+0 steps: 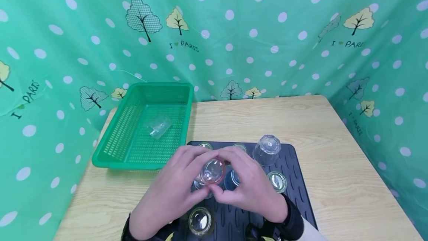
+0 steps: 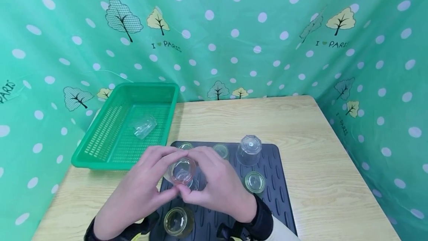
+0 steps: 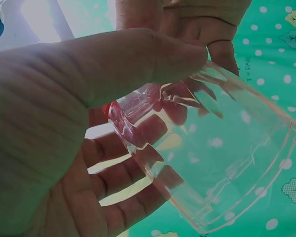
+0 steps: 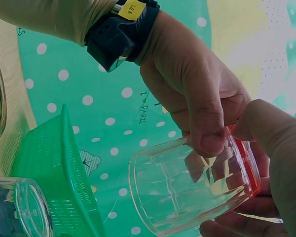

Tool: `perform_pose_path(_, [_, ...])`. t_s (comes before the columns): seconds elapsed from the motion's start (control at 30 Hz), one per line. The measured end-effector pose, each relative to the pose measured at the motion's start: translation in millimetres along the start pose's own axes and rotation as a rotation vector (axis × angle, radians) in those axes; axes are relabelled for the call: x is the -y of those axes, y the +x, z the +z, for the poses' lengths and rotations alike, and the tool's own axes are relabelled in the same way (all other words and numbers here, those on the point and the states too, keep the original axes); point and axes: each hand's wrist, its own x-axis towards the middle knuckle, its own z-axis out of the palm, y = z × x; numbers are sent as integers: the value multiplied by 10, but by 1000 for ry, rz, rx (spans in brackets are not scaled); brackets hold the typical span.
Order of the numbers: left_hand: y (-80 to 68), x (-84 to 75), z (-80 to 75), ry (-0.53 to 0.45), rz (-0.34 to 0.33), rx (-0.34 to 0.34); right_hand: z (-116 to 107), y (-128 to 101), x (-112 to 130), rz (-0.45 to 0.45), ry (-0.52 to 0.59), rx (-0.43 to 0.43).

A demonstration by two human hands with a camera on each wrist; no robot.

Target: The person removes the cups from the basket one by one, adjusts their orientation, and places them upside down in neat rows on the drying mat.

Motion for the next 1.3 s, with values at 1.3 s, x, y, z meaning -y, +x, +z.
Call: perform_pose_path(1.3, [-66, 201, -159, -73, -250, 145, 73, -1480, -1, 578, -84, 253])
